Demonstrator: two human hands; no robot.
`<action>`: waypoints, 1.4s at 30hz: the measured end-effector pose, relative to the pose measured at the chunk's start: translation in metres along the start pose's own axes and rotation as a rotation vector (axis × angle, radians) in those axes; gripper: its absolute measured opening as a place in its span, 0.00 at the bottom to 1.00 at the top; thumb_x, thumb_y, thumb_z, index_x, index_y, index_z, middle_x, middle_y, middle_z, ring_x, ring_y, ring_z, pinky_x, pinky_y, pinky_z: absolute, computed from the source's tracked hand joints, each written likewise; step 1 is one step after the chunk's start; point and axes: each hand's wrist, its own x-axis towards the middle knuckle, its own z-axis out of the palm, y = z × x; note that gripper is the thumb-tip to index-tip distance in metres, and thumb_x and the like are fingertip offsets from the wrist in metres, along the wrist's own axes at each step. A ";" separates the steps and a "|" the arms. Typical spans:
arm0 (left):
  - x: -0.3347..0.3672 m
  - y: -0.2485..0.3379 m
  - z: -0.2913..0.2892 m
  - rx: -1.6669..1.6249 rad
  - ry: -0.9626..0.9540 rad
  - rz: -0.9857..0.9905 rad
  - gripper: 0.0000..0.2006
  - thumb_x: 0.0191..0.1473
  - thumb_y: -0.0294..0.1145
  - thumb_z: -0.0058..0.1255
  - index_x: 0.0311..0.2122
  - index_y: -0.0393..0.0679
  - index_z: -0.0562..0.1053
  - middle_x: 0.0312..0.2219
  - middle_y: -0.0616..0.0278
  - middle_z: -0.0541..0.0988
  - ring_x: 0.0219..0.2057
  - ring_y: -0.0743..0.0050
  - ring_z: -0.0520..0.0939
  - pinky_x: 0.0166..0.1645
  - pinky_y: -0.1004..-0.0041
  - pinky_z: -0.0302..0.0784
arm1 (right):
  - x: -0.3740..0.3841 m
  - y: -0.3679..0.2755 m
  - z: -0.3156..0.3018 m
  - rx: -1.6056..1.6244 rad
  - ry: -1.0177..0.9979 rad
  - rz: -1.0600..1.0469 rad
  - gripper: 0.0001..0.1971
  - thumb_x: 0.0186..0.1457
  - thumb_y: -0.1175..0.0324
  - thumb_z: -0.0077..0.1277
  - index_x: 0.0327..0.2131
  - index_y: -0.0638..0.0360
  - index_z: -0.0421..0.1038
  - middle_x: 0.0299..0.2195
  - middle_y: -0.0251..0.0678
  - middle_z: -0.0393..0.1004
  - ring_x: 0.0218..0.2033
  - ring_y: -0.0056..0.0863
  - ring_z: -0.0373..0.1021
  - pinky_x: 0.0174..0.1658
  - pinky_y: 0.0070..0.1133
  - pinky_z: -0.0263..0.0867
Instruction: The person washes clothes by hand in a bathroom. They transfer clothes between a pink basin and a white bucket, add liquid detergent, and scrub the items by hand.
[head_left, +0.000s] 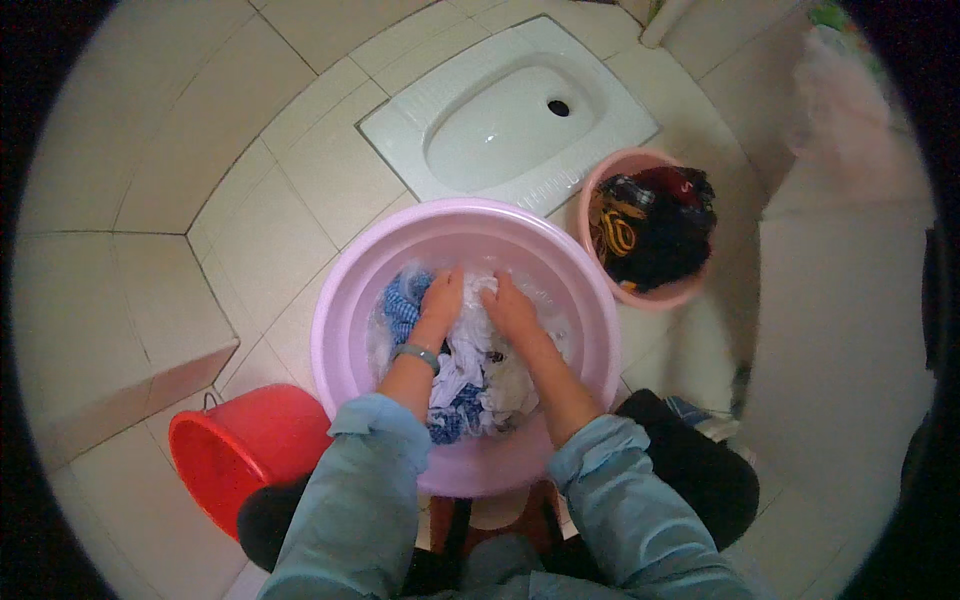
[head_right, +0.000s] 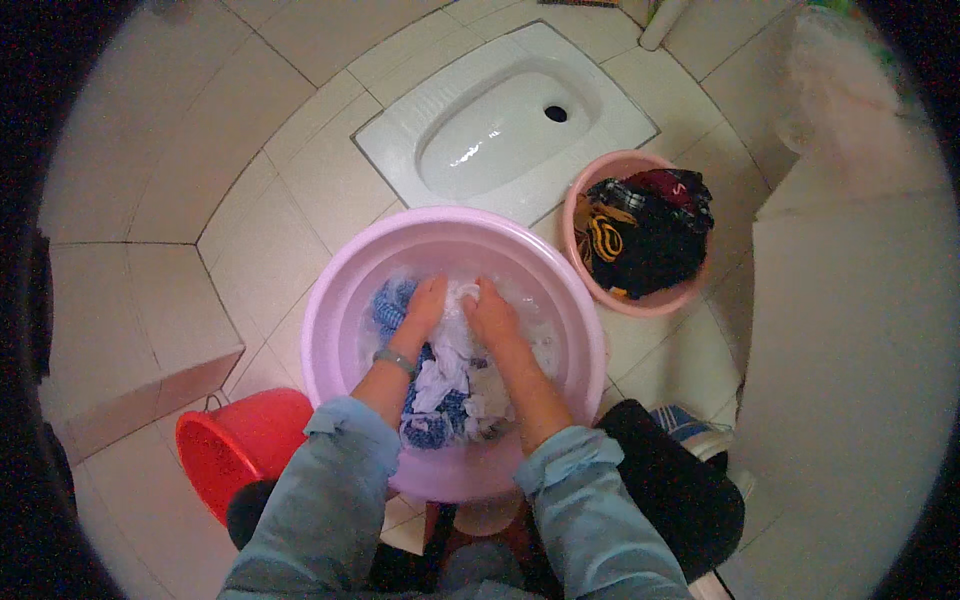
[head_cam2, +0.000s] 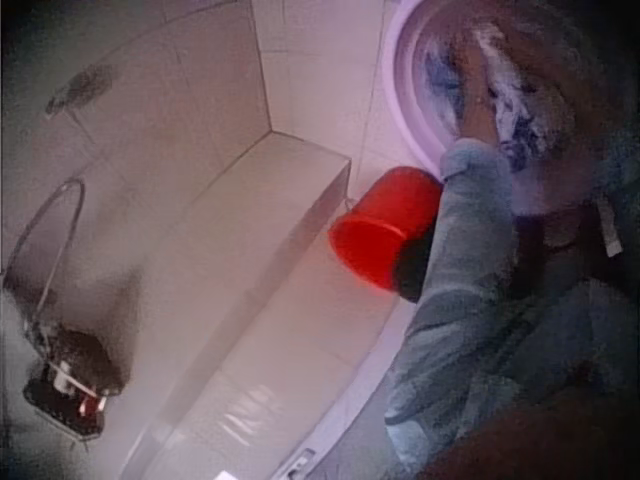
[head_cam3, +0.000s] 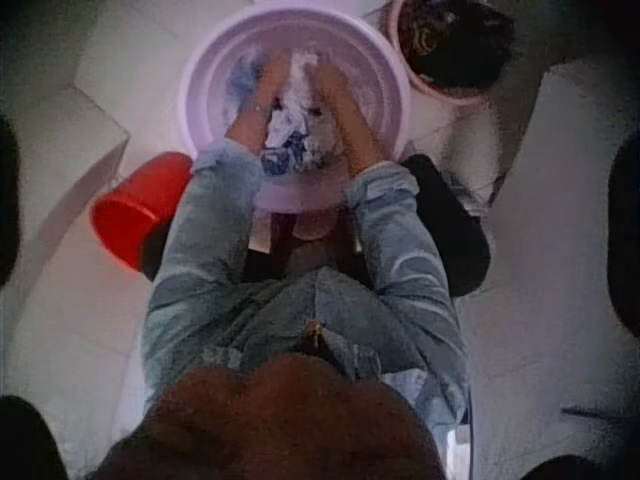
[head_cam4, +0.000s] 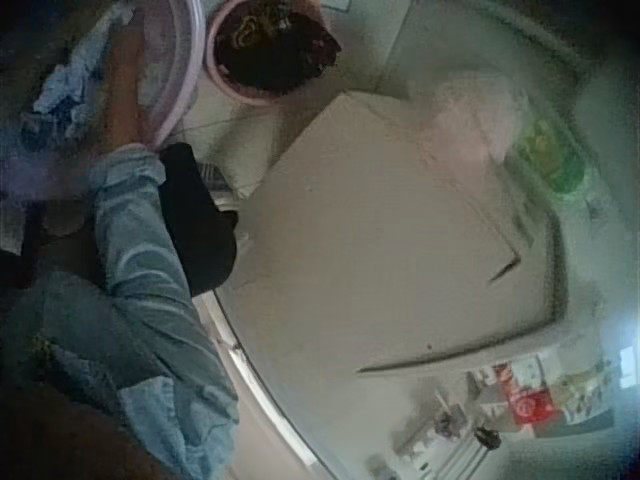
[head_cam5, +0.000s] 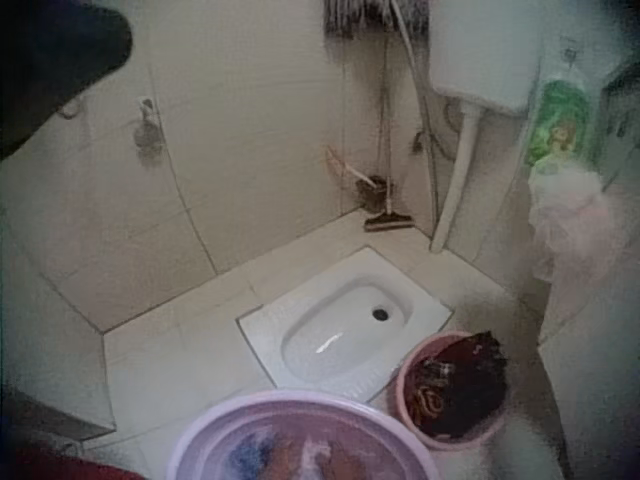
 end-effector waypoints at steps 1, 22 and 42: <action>-0.015 -0.017 -0.006 -0.203 -0.109 -0.032 0.23 0.54 0.48 0.38 0.47 0.42 0.70 0.45 0.46 0.72 0.44 0.52 0.74 0.50 0.67 0.65 | -0.020 -0.020 -0.011 0.021 -0.067 0.026 0.20 0.55 0.54 0.38 0.41 0.60 0.68 0.36 0.49 0.72 0.39 0.49 0.68 0.44 0.35 0.62; -0.121 -0.047 0.051 0.525 0.283 0.274 0.16 0.50 0.38 0.44 0.44 0.45 0.67 0.39 0.61 0.72 0.42 0.61 0.71 0.46 0.62 0.63 | -0.090 0.009 0.033 -0.176 0.385 -0.281 0.13 0.44 0.65 0.46 0.37 0.53 0.71 0.44 0.40 0.67 0.47 0.39 0.61 0.53 0.41 0.48; -0.037 -0.029 -0.013 -0.208 -0.390 0.195 0.21 0.54 0.46 0.38 0.45 0.41 0.70 0.43 0.52 0.73 0.45 0.53 0.71 0.48 0.64 0.64 | -0.047 -0.010 -0.004 -0.155 -0.087 0.184 0.20 0.56 0.56 0.31 0.32 0.61 0.70 0.35 0.50 0.72 0.35 0.52 0.68 0.41 0.40 0.62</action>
